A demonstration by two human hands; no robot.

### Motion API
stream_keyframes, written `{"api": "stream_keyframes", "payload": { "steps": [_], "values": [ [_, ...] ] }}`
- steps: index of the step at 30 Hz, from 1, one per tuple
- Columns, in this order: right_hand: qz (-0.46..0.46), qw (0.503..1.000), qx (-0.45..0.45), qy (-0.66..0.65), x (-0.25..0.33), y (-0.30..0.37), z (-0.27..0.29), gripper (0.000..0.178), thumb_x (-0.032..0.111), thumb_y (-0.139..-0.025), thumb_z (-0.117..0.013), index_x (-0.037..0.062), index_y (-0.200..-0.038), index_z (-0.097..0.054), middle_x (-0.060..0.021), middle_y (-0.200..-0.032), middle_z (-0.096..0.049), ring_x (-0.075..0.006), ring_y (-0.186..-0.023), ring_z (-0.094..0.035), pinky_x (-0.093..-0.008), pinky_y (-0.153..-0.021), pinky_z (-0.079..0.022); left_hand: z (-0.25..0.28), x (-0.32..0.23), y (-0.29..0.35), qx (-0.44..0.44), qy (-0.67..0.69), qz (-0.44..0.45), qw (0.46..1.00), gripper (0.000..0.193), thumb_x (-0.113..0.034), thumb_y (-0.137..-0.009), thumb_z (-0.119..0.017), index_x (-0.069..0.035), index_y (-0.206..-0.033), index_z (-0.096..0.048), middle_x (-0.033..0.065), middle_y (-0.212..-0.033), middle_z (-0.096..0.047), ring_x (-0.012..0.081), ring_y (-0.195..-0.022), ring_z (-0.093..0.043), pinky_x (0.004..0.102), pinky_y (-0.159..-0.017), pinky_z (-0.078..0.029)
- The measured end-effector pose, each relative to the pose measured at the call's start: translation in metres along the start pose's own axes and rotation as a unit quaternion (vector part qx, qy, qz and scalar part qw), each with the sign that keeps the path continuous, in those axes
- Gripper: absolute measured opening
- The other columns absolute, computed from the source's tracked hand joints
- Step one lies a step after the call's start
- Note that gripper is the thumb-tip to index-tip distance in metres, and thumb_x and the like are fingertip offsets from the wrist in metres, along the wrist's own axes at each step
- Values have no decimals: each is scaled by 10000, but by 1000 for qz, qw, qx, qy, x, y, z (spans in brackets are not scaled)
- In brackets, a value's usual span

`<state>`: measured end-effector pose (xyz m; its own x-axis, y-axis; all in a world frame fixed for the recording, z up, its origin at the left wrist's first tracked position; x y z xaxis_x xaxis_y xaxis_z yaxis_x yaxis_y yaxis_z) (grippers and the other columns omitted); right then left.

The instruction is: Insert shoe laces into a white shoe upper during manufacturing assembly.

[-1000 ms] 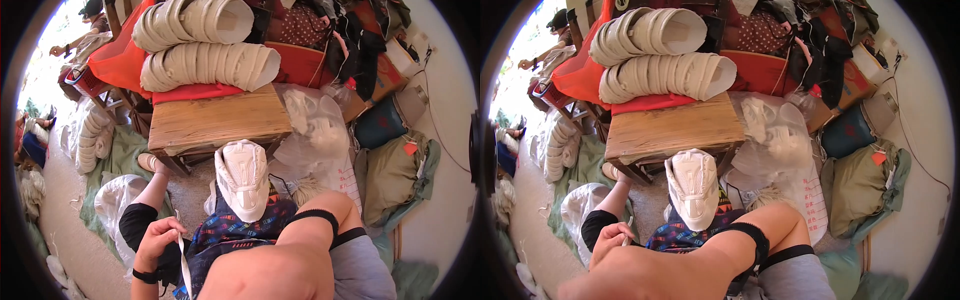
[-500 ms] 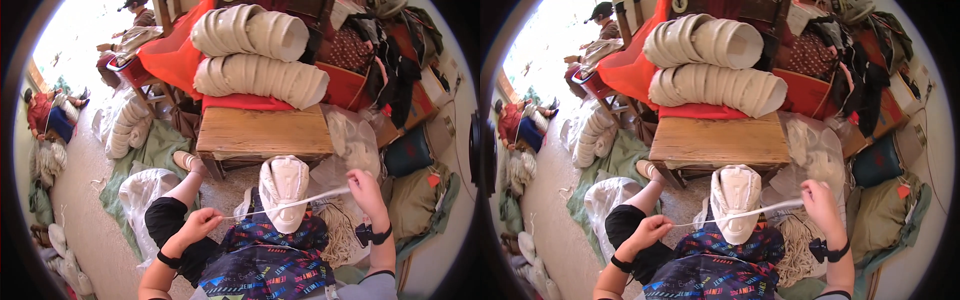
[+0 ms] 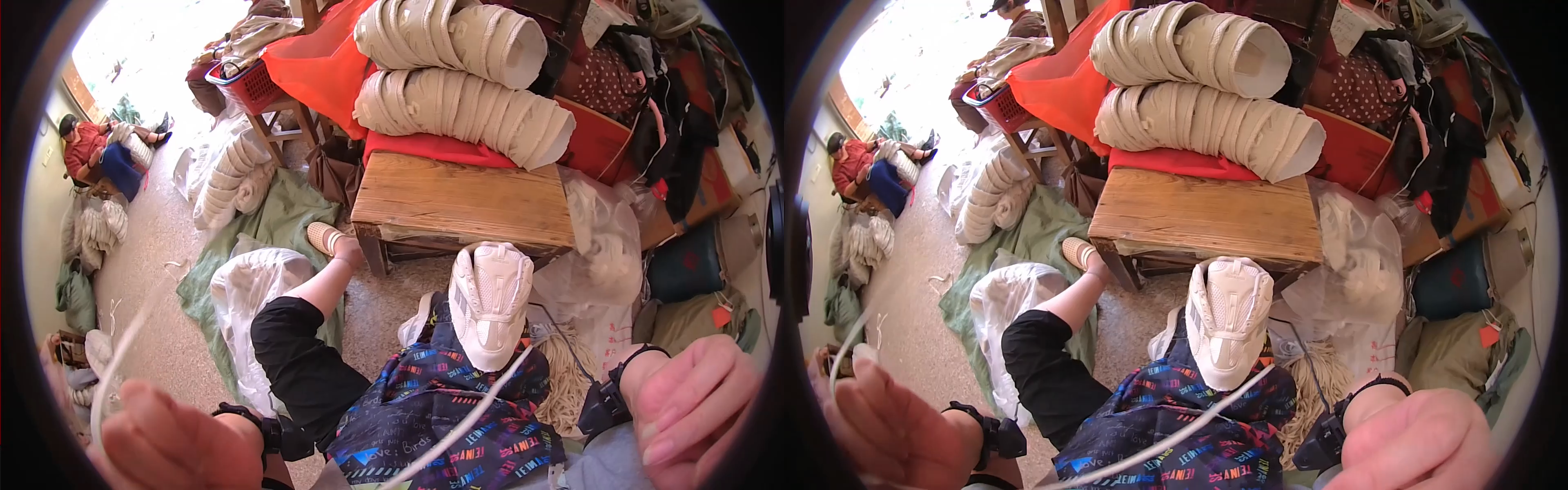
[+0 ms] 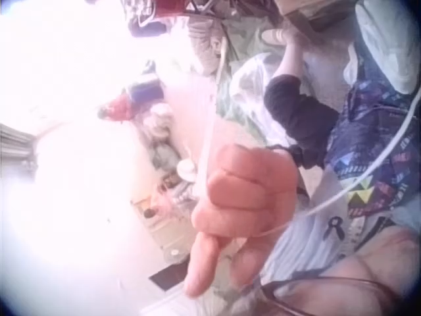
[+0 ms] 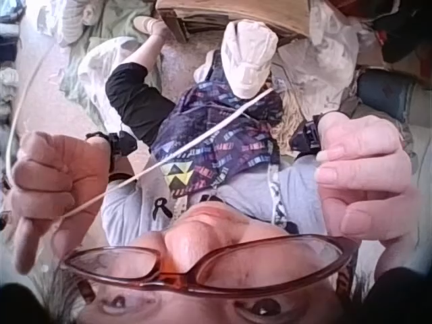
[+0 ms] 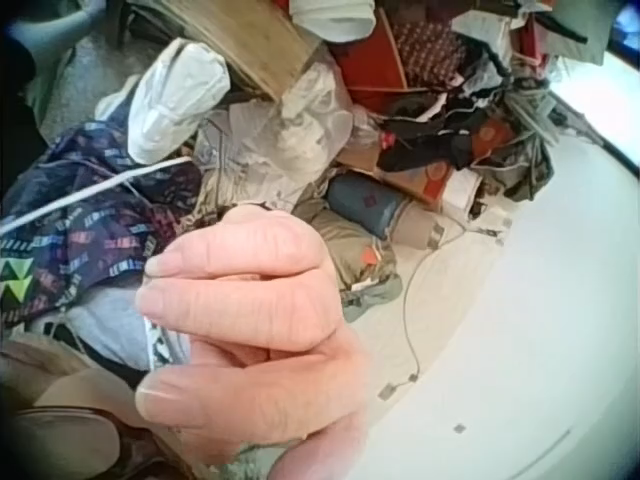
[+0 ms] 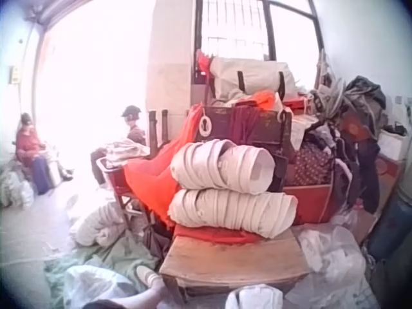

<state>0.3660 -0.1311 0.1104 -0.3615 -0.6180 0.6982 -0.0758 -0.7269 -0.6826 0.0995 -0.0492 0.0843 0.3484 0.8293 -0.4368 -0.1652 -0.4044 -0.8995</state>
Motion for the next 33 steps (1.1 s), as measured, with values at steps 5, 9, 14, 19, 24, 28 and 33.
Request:
{"api": "stream_keyframes", "payload": {
  "steps": [5,9,14,19,24,28,33],
  "values": [
    [309,946,-65,-70,15,21,28,116,94,-766,-680,85,-673,-612,-6,-547,-617,-118,-473,-569,-185,-495,-441,7,-22,3,-147,-69,-95,982,342,-346,-874,-665,-175,-696,-427,-79,-633,-359,74,-572,-331,274,-620,-286],
    [294,951,-43,-80,7,23,23,110,96,-771,-677,81,-683,-613,-12,-551,-616,-121,-476,-568,-194,-496,-447,-7,-21,3,-7,-8,-48,999,355,-335,-878,-647,-175,-661,-417,-76,-590,-338,73,-521,-295,267,-590,-283],
    [279,957,-11,-85,3,25,21,103,98,-778,-674,77,-696,-615,-20,-555,-615,-124,-480,-568,-204,-496,-455,-18,-17,-5,-28,95,-27,995,324,-330,-891,-625,-164,-668,-460,-75,-592,-323,76,-524,-284,279,-601,-265],
    [241,967,1,-76,-2,35,14,97,99,-785,-671,73,-709,-617,-27,-559,-615,-128,-484,-568,-214,-497,-463,-35,-4,-6,-68,107,-8,992,313,-326,-884,-642,-166,-673,-475,-73,-639,-384,89,-553,-309,309,-643,-260],
    [213,975,34,-54,2,39,15,91,101,-792,-667,69,-722,-619,-35,-564,-614,-131,-488,-568,-224,-498,-471,-22,-5,-1,-59,61,-40,996,305,-284,-889,-638,-176,-683,-441,-68,-633,-350,86,-560,-315,298,-644,-271],
    [148,988,37,-19,23,22,-5,165,171,-872,-645,124,-997,-548,-65,-761,-598,-192,-549,-543,-295,-544,-479,-40,-9,-10,-44,86,-73,993,276,-219,-884,-618,-173,-685,-433,-65,-612,-339,82,-544,-319,282,-634,-289],
    [47,999,7,12,13,38,-3,332,293,-970,-589,148,-1252,-494,-76,-1050,-584,-248,-751,-547,-348,-584,-474,-39,-5,-8,-53,80,-26,995,287,-226,-875,-583,-176,-648,-415,-68,-607,-304,71,-540,-294,243,-607,-291]
  ]
}}
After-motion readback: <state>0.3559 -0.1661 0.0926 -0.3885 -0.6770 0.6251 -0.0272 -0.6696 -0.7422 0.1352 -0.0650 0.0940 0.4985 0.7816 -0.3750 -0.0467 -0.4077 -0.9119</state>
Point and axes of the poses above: each hand's wrist, its own y-axis away from the middle knuckle, its own z-axis out of the back of the hand, x = y × z, the point moved 7 cm from there along -y, towards the middle knuckle
